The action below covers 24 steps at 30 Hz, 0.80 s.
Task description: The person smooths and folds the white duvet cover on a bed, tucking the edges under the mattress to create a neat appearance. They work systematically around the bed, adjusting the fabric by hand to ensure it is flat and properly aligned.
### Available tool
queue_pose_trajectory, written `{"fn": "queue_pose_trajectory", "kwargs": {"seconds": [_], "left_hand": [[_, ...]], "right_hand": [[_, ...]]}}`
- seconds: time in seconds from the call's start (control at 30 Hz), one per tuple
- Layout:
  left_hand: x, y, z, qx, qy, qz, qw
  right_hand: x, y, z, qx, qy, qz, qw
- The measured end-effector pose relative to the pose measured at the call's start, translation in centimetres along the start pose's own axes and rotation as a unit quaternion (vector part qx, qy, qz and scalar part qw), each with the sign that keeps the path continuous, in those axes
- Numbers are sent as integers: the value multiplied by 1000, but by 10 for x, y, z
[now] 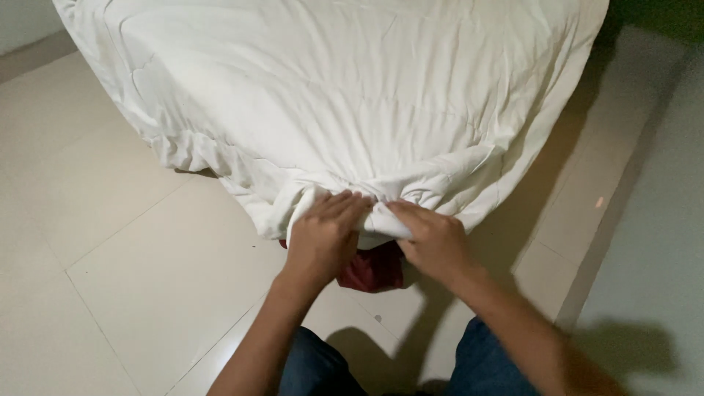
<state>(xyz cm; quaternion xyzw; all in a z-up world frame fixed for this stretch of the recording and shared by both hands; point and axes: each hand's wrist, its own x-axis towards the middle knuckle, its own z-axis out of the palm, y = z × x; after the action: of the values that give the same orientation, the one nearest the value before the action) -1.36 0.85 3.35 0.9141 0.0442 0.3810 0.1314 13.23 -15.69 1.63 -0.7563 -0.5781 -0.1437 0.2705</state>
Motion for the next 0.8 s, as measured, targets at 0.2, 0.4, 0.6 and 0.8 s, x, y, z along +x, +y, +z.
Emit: {"fn": "queue_pose_trajectory", "kwargs": {"seconds": [0.2,0.4,0.6,0.8], "left_hand": [[37,-29,3,-2,41,-98,994],[18,-13,46,272,67,1,960],[19,2,31,246,-29,-4,969],[25,-23,50,222,3,44,974]], "right_hand": [[32,12,-15,71,18,50,996],[43,16,-1,49,87,32,995],[36,14,4,64,30,124,990],[34,-9,7,-69,108,-104,986]]}}
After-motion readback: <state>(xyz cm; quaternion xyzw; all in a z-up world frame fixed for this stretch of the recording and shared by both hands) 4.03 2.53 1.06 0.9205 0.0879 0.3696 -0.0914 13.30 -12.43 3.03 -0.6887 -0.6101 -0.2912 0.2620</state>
